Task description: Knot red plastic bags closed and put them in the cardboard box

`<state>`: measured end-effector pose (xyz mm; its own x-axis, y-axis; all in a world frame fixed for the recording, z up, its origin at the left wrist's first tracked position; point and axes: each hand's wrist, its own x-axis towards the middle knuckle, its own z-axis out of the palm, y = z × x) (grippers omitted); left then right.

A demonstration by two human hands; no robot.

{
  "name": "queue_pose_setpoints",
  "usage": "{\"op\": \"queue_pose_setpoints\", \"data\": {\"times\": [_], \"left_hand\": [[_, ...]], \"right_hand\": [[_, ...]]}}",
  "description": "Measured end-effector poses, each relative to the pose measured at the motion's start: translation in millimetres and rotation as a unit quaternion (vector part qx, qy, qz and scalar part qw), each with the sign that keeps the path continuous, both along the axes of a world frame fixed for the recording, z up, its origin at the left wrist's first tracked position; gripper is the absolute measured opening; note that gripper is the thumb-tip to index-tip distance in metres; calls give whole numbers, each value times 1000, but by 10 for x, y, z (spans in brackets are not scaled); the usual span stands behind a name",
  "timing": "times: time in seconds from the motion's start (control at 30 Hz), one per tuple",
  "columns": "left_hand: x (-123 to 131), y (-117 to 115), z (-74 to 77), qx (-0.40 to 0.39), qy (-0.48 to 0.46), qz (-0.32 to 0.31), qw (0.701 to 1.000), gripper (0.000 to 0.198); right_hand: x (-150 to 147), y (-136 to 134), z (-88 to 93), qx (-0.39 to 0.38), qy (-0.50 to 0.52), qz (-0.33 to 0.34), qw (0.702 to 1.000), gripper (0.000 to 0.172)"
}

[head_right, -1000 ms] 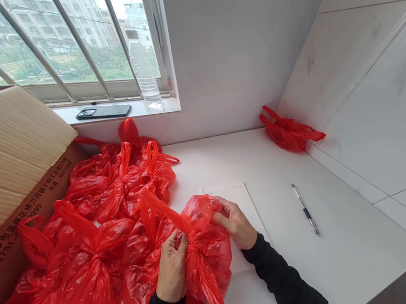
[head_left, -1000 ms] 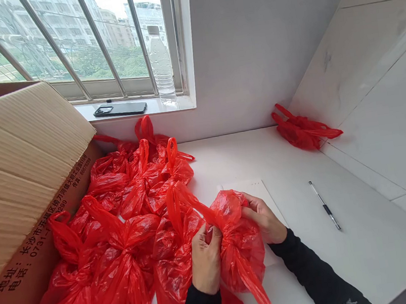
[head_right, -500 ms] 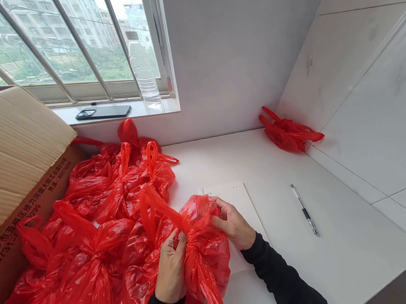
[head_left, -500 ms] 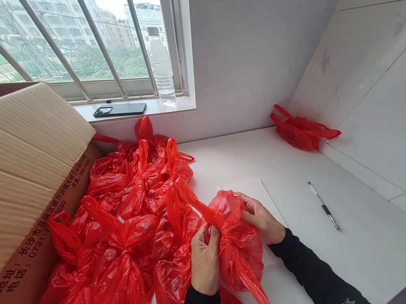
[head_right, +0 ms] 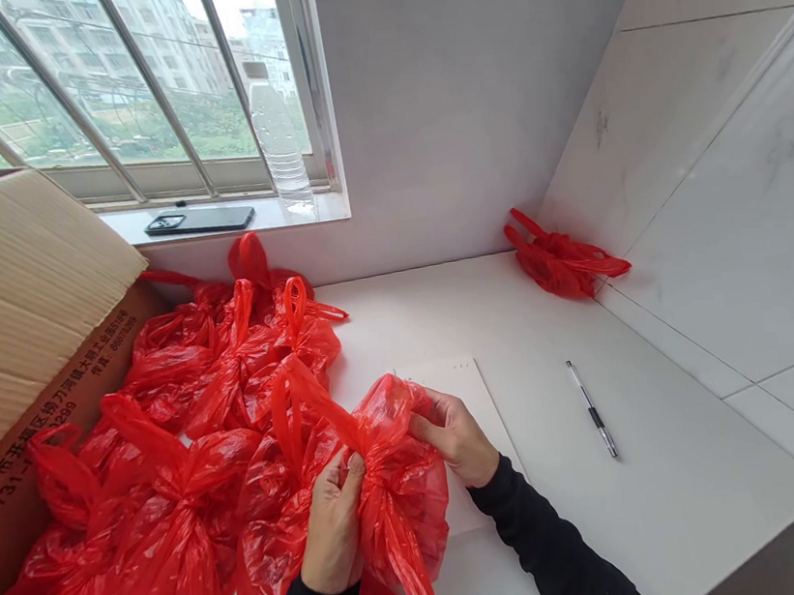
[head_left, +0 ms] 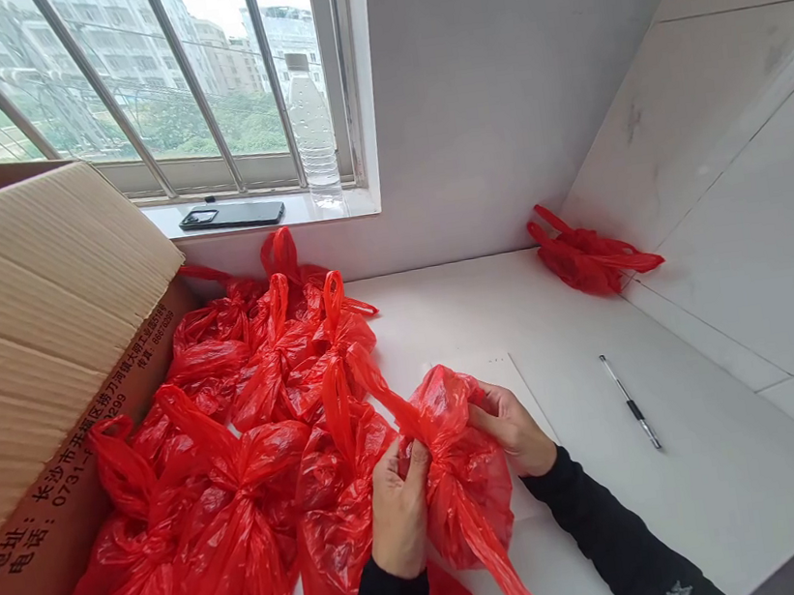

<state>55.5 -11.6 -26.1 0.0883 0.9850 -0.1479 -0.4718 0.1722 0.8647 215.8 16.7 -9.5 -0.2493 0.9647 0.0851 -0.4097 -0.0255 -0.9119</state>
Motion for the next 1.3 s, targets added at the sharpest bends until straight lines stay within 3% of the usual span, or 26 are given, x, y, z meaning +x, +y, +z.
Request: {"op": "queue_pose_setpoints", "data": {"times": [0.27,0.43,0.57,0.83,1.0,1.3], "left_hand": [[27,-44,195,-54,-74,-8,996,25],[50,-45,275,-84,-97,-13,992,37],[57,-38,265,-48,-101,-13,994,38],[38,-27,250,-34,-105,30,993,42],[34,-11,238,-26,-84,-14,996,46],[57,-54,210,-67,-98,-58,991,32]], "right_hand": [[-4,4,0,-7,11,-48,999,23],[8,24,-27,-23,27,-81,996,18],[4,17,-34,-39,20,-83,996,21],[-2,0,67,-23,-12,-3,1000,36],[9,21,11,-9,-23,-32,999,32],[22,17,-36,-16,5,-65,998,25]]}}
